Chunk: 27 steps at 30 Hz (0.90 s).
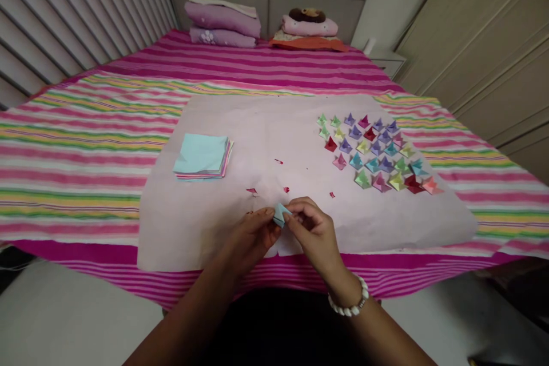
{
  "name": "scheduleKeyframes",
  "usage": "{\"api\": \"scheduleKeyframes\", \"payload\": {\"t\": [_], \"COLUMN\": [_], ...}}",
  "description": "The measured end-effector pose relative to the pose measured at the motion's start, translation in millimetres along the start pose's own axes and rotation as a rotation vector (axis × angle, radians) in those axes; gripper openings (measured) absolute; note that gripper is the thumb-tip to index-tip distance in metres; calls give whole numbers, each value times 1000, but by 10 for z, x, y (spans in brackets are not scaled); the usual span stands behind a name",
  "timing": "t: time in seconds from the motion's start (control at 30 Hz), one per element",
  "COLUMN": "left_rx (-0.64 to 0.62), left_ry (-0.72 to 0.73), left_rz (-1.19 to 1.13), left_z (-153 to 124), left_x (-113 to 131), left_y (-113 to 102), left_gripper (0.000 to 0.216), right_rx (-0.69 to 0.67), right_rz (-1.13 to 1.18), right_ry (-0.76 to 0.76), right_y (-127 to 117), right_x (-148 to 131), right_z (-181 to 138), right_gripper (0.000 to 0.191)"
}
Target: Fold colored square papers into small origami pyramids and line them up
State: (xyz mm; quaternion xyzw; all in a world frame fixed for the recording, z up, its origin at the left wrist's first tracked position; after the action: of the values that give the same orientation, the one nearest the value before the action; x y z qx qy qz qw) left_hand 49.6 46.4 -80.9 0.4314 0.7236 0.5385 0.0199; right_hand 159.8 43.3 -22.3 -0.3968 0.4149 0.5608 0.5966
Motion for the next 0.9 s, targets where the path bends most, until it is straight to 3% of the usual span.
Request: {"api": "scheduleKeyframes", "payload": {"t": [0.2, 0.27, 0.33, 0.47, 0.6, 0.77, 0.9], "left_rx": [71, 109, 192, 277, 325, 341, 292], "left_ry": [2, 77, 225, 515, 649, 676, 521], "left_rz": [70, 207, 415, 847, 1029, 1090, 843], "left_z": [19, -3, -70, -232, -297, -317, -240], "left_x": [3, 55, 164, 313, 347, 406, 409], "left_y": [-45, -50, -51, 94, 185, 210, 78], "left_gripper": [25, 13, 19, 30, 23, 23, 11], "right_rx": [40, 65, 110, 150, 86, -24, -13], "right_rz": [103, 126, 110, 9, -168, -318, -211], "right_ry": [123, 180, 197, 105, -72, -332, -277], "right_y": [16, 14, -15, -61, -8, 104, 49], "right_x": [98, 156, 191, 152, -19, -302, -283], "right_z": [-51, -73, -81, -66, -61, -117, -122], "right_gripper": [14, 17, 19, 15, 11, 13, 16]}}
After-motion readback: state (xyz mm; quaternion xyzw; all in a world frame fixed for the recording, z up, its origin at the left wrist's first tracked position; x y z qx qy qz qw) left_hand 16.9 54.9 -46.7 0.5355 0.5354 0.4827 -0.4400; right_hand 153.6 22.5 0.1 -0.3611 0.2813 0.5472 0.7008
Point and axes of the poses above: each hand's wrist, its own z-axis towards the middle knuckle, its own y-axis out of the palm, x = y × z, the point moved 8 cm from there along z, towards the middle knuckle, and after that the axes turned 7 degrees about -y, right-handed, at the moved point
